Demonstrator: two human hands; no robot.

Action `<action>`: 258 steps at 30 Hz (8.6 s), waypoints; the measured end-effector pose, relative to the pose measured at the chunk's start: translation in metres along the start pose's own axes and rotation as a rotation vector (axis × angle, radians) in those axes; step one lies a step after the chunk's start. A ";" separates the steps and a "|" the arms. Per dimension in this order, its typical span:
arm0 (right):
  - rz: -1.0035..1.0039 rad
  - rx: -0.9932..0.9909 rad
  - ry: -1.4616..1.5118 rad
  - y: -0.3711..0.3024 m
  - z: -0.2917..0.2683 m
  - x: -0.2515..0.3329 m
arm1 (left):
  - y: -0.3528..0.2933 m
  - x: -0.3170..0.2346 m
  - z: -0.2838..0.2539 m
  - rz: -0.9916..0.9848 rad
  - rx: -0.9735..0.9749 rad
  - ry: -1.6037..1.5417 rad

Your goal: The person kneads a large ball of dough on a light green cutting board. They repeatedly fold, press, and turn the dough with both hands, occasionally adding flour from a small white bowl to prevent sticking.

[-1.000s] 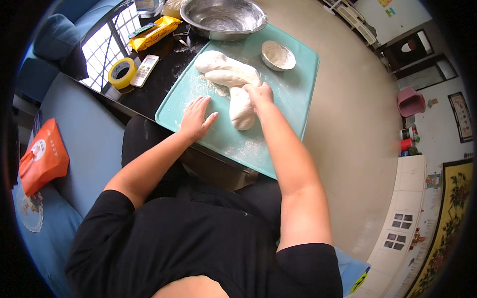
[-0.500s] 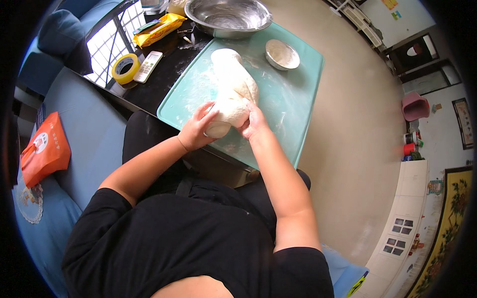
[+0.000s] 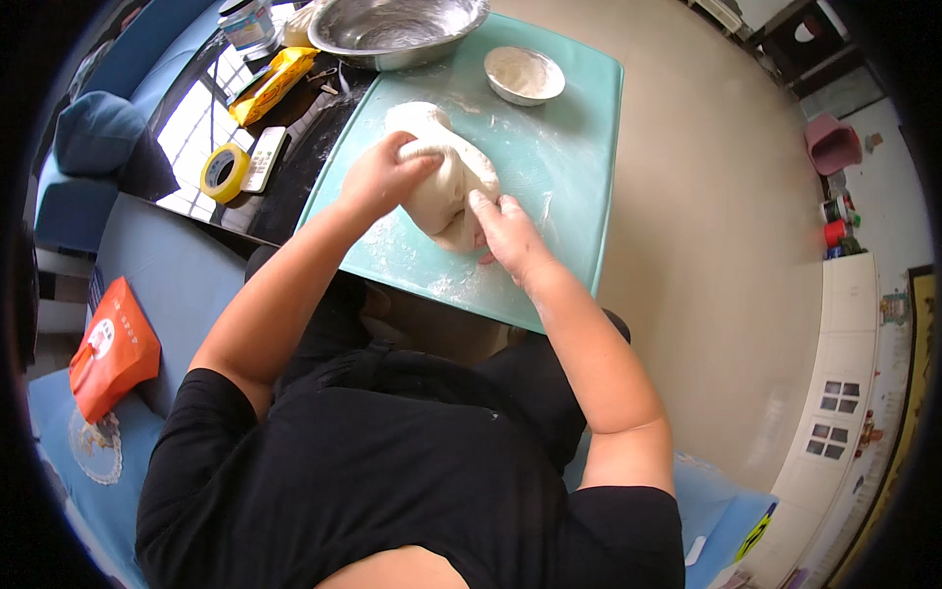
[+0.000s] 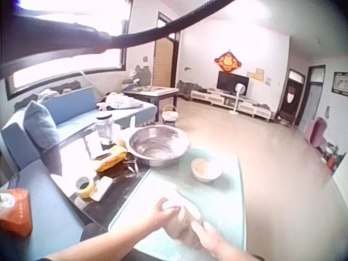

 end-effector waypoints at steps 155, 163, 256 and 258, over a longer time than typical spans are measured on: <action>-0.963 -0.552 -0.793 0.169 0.071 0.114 | 0.126 0.056 0.065 0.163 -0.098 0.215; -0.800 -0.620 -0.967 0.193 0.070 0.117 | 0.153 0.059 0.067 0.227 -0.119 0.175; -0.807 -0.640 -0.874 0.174 0.005 0.101 | 0.151 0.000 0.120 0.521 -0.065 0.539; -0.792 -0.727 -0.818 0.156 -0.012 0.088 | 0.134 -0.020 0.117 0.670 -0.055 0.424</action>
Point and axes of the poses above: each hand's wrist, its own y-axis towards the middle knuckle, its own z-axis out of the palm, x = y × z, the point moved 9 cm from there along y, towards the middle knuckle, and after that the axes turned 12 degrees about -x, right-handed, at the moved point
